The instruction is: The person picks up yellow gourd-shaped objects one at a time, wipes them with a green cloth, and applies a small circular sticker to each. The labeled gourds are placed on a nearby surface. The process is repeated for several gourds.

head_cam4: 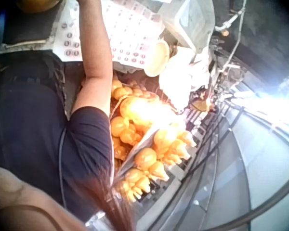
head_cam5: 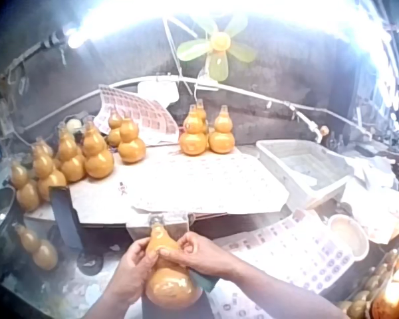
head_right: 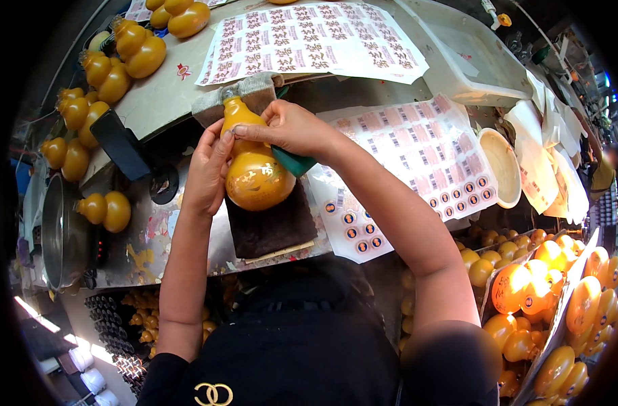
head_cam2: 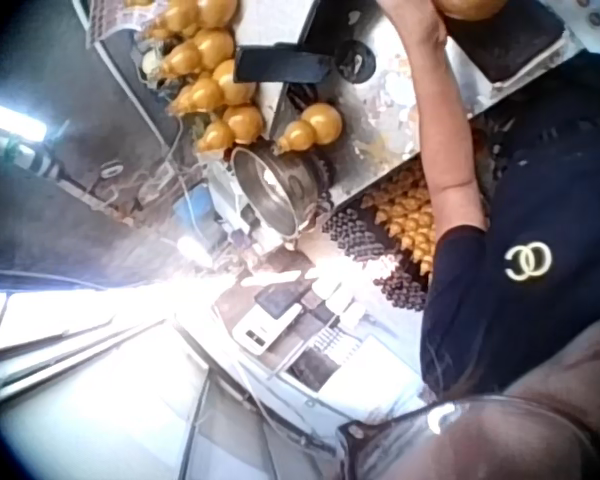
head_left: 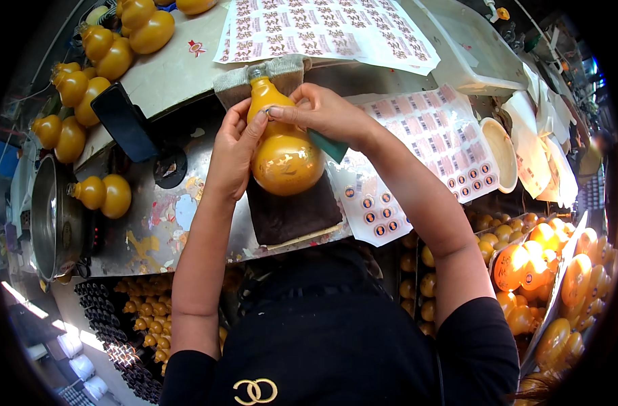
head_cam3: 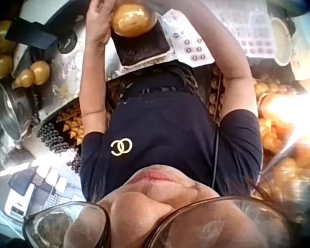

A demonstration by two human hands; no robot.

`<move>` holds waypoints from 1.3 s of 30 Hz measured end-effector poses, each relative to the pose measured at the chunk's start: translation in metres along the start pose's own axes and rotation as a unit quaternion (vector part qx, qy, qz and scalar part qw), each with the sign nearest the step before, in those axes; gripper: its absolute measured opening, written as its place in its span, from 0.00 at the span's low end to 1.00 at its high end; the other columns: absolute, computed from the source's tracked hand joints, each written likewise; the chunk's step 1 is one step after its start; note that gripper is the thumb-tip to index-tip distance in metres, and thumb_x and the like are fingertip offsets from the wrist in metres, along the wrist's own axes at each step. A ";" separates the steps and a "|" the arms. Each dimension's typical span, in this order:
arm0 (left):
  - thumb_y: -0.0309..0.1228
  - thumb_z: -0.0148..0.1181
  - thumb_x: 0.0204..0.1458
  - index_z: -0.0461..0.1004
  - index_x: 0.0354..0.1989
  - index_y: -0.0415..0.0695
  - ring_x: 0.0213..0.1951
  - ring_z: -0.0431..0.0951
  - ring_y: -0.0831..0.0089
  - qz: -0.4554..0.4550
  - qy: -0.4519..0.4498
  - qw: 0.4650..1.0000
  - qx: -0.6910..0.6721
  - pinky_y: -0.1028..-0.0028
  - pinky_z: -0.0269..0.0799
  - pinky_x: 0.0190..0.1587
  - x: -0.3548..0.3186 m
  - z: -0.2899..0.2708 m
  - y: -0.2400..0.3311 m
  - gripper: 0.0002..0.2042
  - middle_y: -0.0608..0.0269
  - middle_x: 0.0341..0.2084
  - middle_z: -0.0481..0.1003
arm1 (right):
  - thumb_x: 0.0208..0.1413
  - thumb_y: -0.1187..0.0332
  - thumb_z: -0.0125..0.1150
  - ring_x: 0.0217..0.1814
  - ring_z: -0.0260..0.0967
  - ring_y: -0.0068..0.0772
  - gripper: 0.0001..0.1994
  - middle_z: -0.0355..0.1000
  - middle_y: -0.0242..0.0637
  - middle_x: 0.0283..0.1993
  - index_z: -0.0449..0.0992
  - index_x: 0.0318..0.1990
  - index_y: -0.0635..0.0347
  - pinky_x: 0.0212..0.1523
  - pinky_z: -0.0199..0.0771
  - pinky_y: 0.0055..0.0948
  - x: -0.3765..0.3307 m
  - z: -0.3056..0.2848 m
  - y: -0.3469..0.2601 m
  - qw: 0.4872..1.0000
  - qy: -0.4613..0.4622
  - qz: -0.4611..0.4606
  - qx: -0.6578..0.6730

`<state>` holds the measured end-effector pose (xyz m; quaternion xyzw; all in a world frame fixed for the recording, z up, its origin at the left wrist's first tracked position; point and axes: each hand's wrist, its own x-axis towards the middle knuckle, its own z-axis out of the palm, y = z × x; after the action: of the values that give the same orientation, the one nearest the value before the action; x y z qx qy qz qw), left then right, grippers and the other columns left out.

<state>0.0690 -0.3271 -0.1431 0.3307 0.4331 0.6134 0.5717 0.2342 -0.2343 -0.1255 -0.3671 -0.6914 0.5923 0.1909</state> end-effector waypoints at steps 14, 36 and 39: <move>0.34 0.52 0.61 0.57 0.60 0.38 0.51 0.71 0.74 -0.010 -0.020 0.999 -0.022 0.76 0.69 0.52 0.000 -0.005 -0.003 0.23 0.57 0.50 0.68 | 0.52 0.51 0.65 0.35 0.67 0.18 0.27 0.71 0.34 0.33 0.66 0.47 0.67 0.37 0.66 0.18 -0.003 -0.009 0.002 0.991 -0.075 0.016 0.113; 0.35 0.54 0.60 0.56 0.62 0.38 0.51 0.71 0.74 0.018 -0.033 0.999 -0.036 0.76 0.68 0.54 0.000 -0.009 -0.016 0.25 0.58 0.51 0.69 | 0.55 0.53 0.62 0.35 0.67 0.17 0.24 0.72 0.33 0.33 0.65 0.46 0.66 0.37 0.65 0.16 -0.005 -0.002 0.006 0.996 -0.041 -0.003 0.081; 0.36 0.54 0.60 0.57 0.62 0.39 0.50 0.71 0.74 -0.016 -0.045 0.998 -0.046 0.75 0.68 0.53 0.001 -0.011 -0.009 0.25 0.59 0.51 0.69 | 0.56 0.52 0.60 0.32 0.65 0.15 0.23 0.71 0.30 0.31 0.67 0.44 0.65 0.34 0.64 0.16 -0.005 -0.003 0.006 0.996 -0.039 -0.006 0.083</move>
<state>0.0625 -0.3277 -0.1557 0.3241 0.3836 0.6082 0.6147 0.2411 -0.2362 -0.1294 -0.3223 -0.6487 0.6608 0.1969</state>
